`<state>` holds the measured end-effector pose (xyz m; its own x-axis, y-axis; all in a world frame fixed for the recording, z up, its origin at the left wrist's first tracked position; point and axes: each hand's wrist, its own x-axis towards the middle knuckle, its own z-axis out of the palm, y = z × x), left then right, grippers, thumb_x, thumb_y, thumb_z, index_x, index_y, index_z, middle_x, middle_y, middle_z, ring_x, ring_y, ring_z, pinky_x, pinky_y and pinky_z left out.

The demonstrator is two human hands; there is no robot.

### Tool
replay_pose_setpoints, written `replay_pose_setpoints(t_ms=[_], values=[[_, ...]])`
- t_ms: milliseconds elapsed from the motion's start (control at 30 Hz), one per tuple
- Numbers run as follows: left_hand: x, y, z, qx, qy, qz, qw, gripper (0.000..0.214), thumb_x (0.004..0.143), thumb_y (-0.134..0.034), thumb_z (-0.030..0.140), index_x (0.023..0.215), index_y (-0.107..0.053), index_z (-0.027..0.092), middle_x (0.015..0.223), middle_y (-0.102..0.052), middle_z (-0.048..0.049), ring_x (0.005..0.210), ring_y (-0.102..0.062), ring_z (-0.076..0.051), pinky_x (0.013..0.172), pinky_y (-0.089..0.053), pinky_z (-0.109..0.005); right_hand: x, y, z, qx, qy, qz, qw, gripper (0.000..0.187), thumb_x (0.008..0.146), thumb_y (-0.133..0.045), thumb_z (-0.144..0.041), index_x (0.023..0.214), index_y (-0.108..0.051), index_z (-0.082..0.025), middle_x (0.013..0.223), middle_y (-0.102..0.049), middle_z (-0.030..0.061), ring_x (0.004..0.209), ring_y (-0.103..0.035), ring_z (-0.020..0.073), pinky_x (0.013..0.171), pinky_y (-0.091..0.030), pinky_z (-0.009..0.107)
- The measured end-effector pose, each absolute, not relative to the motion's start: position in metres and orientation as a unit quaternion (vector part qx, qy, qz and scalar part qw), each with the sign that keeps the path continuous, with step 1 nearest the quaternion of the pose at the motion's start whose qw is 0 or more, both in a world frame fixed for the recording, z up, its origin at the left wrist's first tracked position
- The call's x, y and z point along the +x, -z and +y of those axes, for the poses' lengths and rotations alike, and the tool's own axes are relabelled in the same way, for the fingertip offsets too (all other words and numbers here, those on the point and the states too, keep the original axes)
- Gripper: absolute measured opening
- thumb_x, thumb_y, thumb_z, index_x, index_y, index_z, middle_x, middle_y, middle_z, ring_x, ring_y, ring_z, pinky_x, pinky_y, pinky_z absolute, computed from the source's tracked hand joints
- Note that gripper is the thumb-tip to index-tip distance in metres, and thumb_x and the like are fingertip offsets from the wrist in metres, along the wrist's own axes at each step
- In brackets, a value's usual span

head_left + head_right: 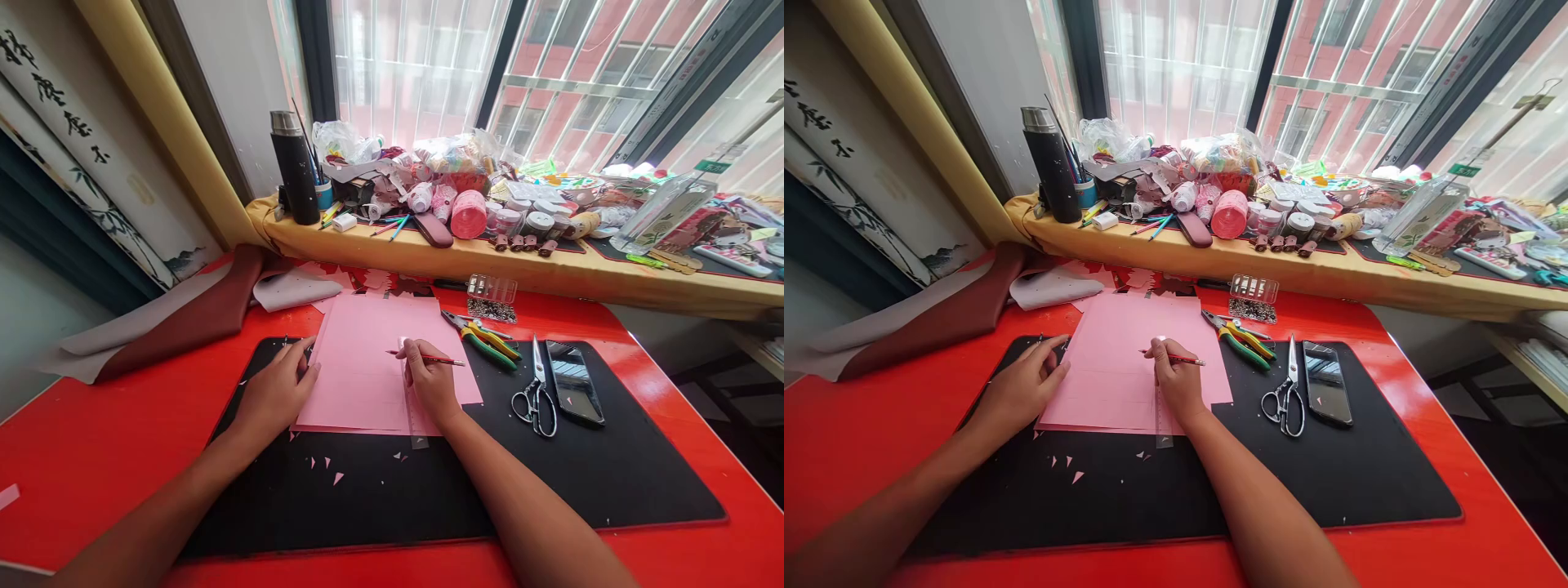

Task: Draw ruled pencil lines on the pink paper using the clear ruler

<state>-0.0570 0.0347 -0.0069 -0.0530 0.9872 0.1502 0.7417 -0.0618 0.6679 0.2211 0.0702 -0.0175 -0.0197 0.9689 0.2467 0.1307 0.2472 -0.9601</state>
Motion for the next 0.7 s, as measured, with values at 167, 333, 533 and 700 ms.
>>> replay_pose_setpoints(t_ms=[167,333,533,700], values=[[-0.01,0.002,0.007,0.817,-0.264,0.501,0.113,0.037,0.11,-0.051,0.034,0.14,-0.07,0.025,0.129,-0.074,-0.0105,0.125,-0.068,-0.031,0.114,-0.053,-0.049,0.221,0.018,0.071,-0.467,-0.408,-0.583,0.524,0.053,0.106,-0.061,-0.068,0.079,-0.072,-0.024,0.05,-0.052,-0.0057,0.045,-0.051,0.016,0.064,-0.051,0.034],[0.047,0.015,-0.008,0.917,-0.197,0.339,0.079,0.043,0.109,-0.067,0.04,0.148,-0.066,0.023,0.161,-0.064,-0.0125,0.149,-0.058,-0.032,0.126,-0.045,-0.048,0.222,0.017,0.072,-0.476,-0.407,-0.563,0.539,0.056,0.105,-0.059,-0.072,0.08,-0.07,-0.024,0.049,-0.051,-0.0057,0.044,-0.049,0.0156,0.053,-0.043,0.031],[0.054,0.027,-0.002,0.938,-0.167,0.297,0.061,0.058,0.11,-0.064,0.056,0.152,-0.064,0.016,0.158,-0.066,-0.0186,0.147,-0.062,-0.037,0.125,-0.046,-0.053,0.228,0.016,0.079,-0.483,-0.4,-0.541,0.56,0.058,0.104,-0.057,-0.074,0.08,-0.069,-0.023,0.048,-0.051,-0.0061,0.043,-0.048,0.0146,0.05,-0.042,0.03],[0.03,0.019,0.007,0.947,-0.161,0.266,0.078,0.042,0.112,-0.064,0.047,0.139,-0.072,0.017,0.152,-0.071,-0.0158,0.145,-0.065,-0.032,0.125,-0.05,-0.047,0.231,0.015,0.082,-0.483,-0.409,-0.538,0.556,0.059,0.103,-0.059,-0.076,0.079,-0.069,-0.023,0.049,-0.052,-0.0053,0.043,-0.05,0.0146,0.049,-0.042,0.029]])
